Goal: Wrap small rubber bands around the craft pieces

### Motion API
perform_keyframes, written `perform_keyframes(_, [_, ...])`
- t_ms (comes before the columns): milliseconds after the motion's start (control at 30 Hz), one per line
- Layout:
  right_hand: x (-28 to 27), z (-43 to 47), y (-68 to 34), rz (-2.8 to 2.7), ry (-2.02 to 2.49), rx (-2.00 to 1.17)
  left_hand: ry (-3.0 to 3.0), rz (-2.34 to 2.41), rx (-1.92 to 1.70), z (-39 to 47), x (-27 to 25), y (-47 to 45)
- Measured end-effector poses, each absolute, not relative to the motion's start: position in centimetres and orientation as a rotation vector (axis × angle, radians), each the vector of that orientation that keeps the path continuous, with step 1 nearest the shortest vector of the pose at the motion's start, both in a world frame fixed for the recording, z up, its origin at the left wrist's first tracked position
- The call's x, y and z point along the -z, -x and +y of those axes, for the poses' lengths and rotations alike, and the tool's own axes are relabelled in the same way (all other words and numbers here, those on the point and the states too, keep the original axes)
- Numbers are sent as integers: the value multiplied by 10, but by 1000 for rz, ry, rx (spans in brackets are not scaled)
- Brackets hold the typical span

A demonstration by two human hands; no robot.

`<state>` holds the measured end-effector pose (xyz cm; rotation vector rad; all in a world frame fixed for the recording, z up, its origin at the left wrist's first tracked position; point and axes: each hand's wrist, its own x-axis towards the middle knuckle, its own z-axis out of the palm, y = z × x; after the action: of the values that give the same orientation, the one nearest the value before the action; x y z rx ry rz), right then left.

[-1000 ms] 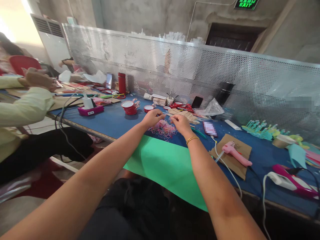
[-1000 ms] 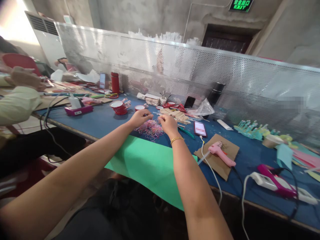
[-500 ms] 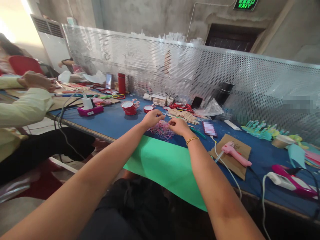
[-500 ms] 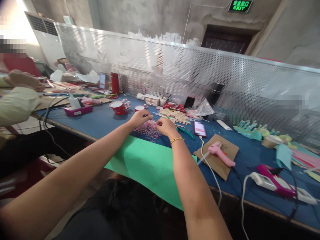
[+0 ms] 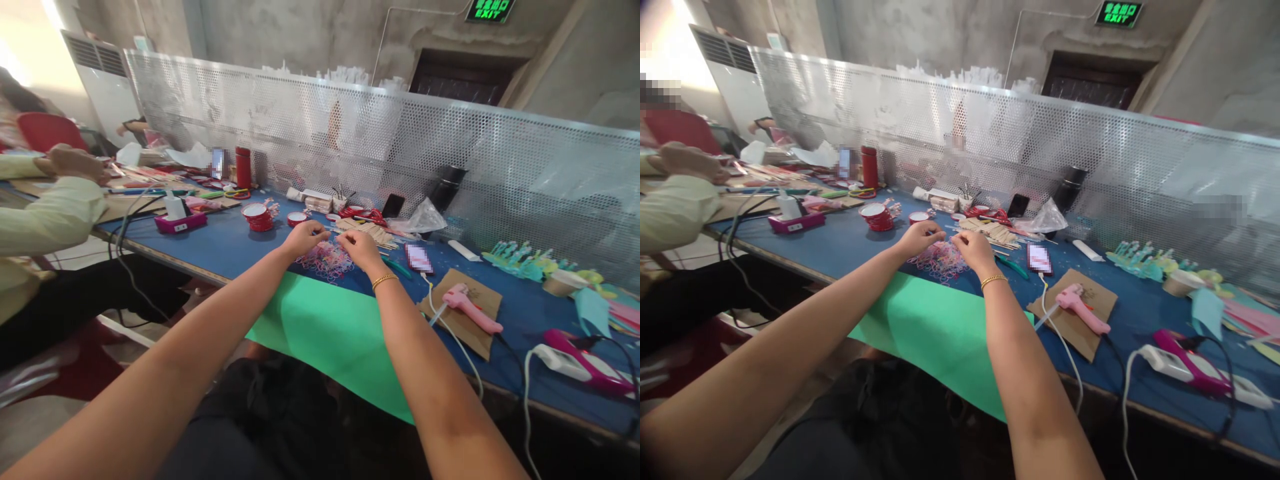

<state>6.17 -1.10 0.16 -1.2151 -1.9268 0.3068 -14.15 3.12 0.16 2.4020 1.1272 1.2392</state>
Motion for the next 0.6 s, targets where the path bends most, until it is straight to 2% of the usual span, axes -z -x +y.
perform_keyframes(333, [-1, -10, -61, -1891, 1205, -345, -2414, 1105, -1224, 32, -2, 142])
perform_keyframes(600, [-2, -10, -62, -1910, 1234, -287, -2464, 882, -1159, 34, 0, 137])
